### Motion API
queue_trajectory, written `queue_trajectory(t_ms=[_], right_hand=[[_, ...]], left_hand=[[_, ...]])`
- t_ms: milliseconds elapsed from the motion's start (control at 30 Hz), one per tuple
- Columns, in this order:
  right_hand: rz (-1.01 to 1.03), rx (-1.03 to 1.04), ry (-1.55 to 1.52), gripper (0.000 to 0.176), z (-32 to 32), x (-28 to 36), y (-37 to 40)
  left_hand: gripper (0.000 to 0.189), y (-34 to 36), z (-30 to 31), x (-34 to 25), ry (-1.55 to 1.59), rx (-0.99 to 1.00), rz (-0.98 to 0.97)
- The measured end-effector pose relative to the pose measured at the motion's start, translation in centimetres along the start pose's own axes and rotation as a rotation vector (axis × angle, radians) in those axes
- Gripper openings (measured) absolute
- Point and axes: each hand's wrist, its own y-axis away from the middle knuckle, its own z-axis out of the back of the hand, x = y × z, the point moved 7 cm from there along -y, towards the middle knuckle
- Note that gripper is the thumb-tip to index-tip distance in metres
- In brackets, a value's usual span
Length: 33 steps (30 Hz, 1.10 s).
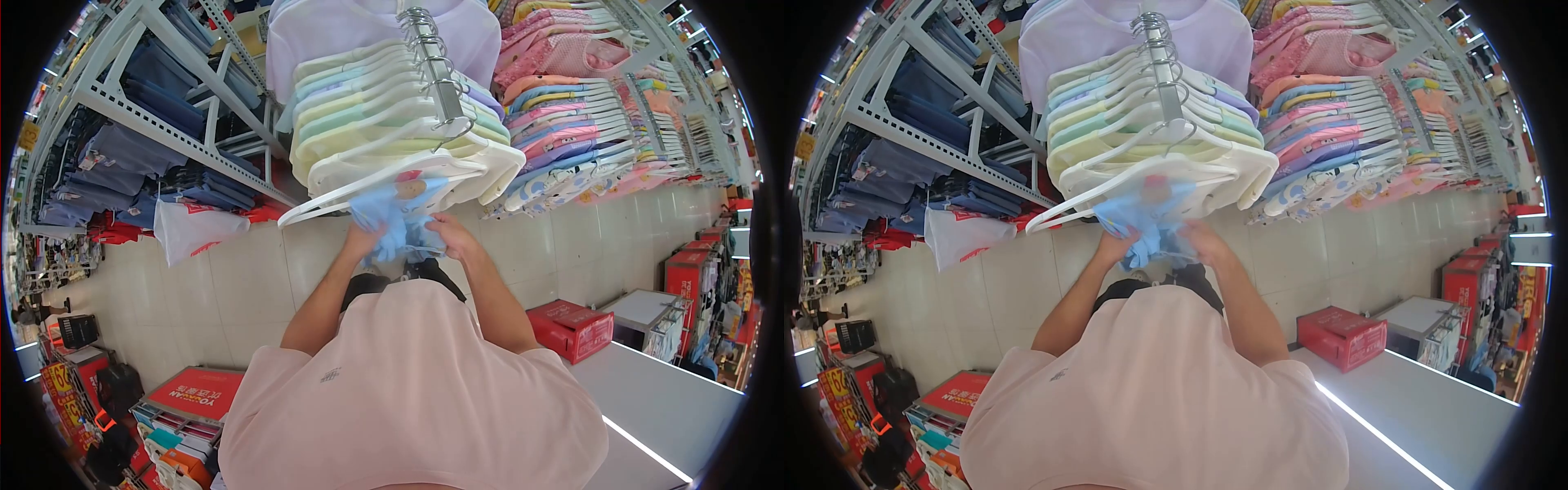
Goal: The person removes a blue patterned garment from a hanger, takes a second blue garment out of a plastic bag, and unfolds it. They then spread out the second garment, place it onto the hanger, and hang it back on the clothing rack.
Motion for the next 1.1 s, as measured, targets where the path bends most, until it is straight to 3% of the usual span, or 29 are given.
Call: queue_trajectory(t_ms=[67, 167, 233, 333, 367, 433, 533, 633, 733, 767, 867, 967, 1067, 1100], right_hand=[[-0.018, -0.085, -0.161, 0.034, -0.7, 1.6, 1.7], [-0.024, 0.039, -0.167, 0.047, -0.7, 1.1, 0.9], [0.068, 0.114, 0.051, 0.050, -1.5, 0.7, 0.2], [0.277, 0.156, 0.227, 0.053, -4.5, 0.6, 0.2], [0.359, 0.156, 0.258, 0.054, -5.5, 0.8, 0.4], [0.388, -0.013, 0.529, 0.050, -4.2, -0.8, -3.4], [0.438, -0.133, 0.704, 0.044, -4.2, 1.1, -2.5], [0.424, -0.249, 0.743, 0.038, -3.8, 2.7, -0.9], [0.421, -0.274, 0.751, 0.036, -3.7, 2.6, -0.8], [0.426, -0.263, 0.751, 0.036, -3.8, 2.5, -0.8], [0.519, -0.095, 0.629, 0.034, -4.5, 2.0, -1.4], [0.473, -0.218, 0.548, 0.029, -1.4, 1.0, -2.5], [0.304, -0.253, 0.776, 0.037, 3.1, 0.1, -4.2], [0.280, -0.237, 0.679, 0.039, 3.5, 0.0, -4.4]], left_hand=[[0.033, -0.1, -0.1, 0.4, -0.055, -0.003, -0.070], [0.042, -0.1, 0.1, 0.9, -0.134, -0.082, -0.142], [0.043, 0.1, 0.1, -0.4, -0.340, -0.198, -0.143], [0.043, -0.5, -1.9, -0.2, -0.246, -0.015, 0.057], [0.040, -0.3, -2.7, -0.2, -0.043, 0.052, 0.093], [0.035, 0.3, -4.1, -0.6, 0.364, 0.188, 0.161], [0.028, 1.7, -2.5, -1.9, 0.476, 0.188, 0.266], [0.027, 0.5, 2.7, -0.9, -0.076, 0.001, 0.102], [0.029, 1.1, 5.6, -1.8, -0.199, -0.157, 0.156], [0.030, 1.3, 5.6, -2.8, -0.123, -0.272, -0.006], [0.032, 1.4, 4.9, -3.2, 0.067, -0.108, 0.231], [0.031, 0.9, 5.3, -2.6, 0.321, -0.131, 0.309], [0.030, 0.6, 5.8, -3.5, 0.607, -0.106, 0.363], [0.029, 0.5, 5.8, -3.7, 0.697, -0.102, 0.375]])
